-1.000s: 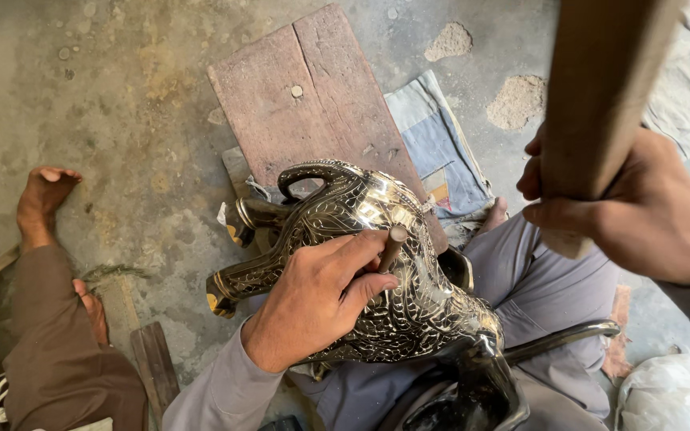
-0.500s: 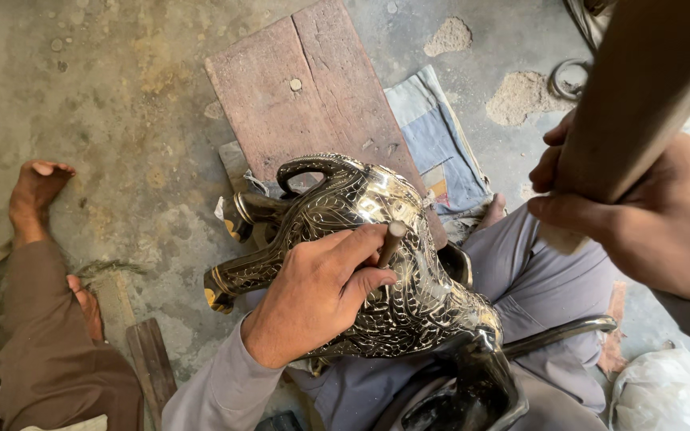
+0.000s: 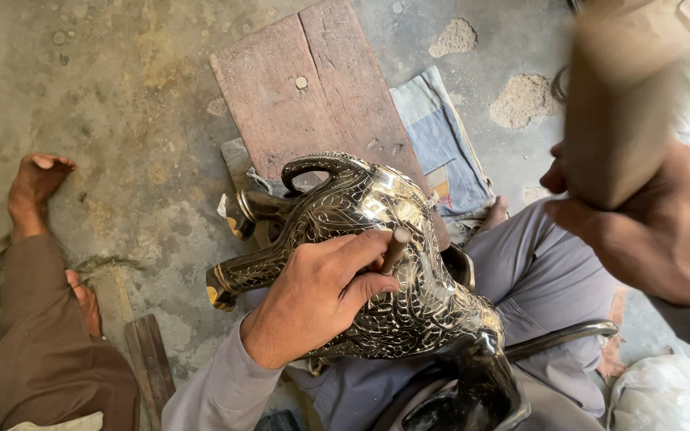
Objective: The person sits cross-legged on the floor with a brass camel figurine on their lap, holding a small punch against its engraved surface and striking it with a wooden mallet to chisel the decoration. They periodically reposition the punch, re-angle the figurine, and continue striking different areas of the design.
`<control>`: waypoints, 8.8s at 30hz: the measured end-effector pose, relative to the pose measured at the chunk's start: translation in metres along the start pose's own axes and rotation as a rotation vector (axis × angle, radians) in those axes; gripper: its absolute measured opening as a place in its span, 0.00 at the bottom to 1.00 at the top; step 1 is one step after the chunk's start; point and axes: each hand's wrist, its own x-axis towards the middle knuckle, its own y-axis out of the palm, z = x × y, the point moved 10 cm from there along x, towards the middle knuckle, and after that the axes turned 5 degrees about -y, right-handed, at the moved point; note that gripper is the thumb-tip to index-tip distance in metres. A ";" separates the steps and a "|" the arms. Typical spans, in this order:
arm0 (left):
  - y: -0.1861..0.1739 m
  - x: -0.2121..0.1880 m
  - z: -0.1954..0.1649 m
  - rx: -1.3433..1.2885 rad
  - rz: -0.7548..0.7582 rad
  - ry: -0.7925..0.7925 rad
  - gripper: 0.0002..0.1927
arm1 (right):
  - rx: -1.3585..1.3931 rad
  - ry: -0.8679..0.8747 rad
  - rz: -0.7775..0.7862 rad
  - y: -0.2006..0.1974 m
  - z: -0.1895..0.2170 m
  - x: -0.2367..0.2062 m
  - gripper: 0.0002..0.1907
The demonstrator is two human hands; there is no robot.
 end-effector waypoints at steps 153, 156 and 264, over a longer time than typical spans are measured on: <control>0.015 -0.011 0.012 -0.012 -0.537 0.153 0.10 | -0.830 -0.297 0.226 -0.019 0.100 0.040 0.21; 0.015 -0.012 0.013 -0.030 -0.545 0.144 0.10 | -1.005 -0.376 0.265 -0.012 0.097 0.039 0.23; 0.018 -0.004 0.005 -0.054 -0.299 0.129 0.14 | -0.595 -0.201 0.246 0.004 0.070 0.035 0.22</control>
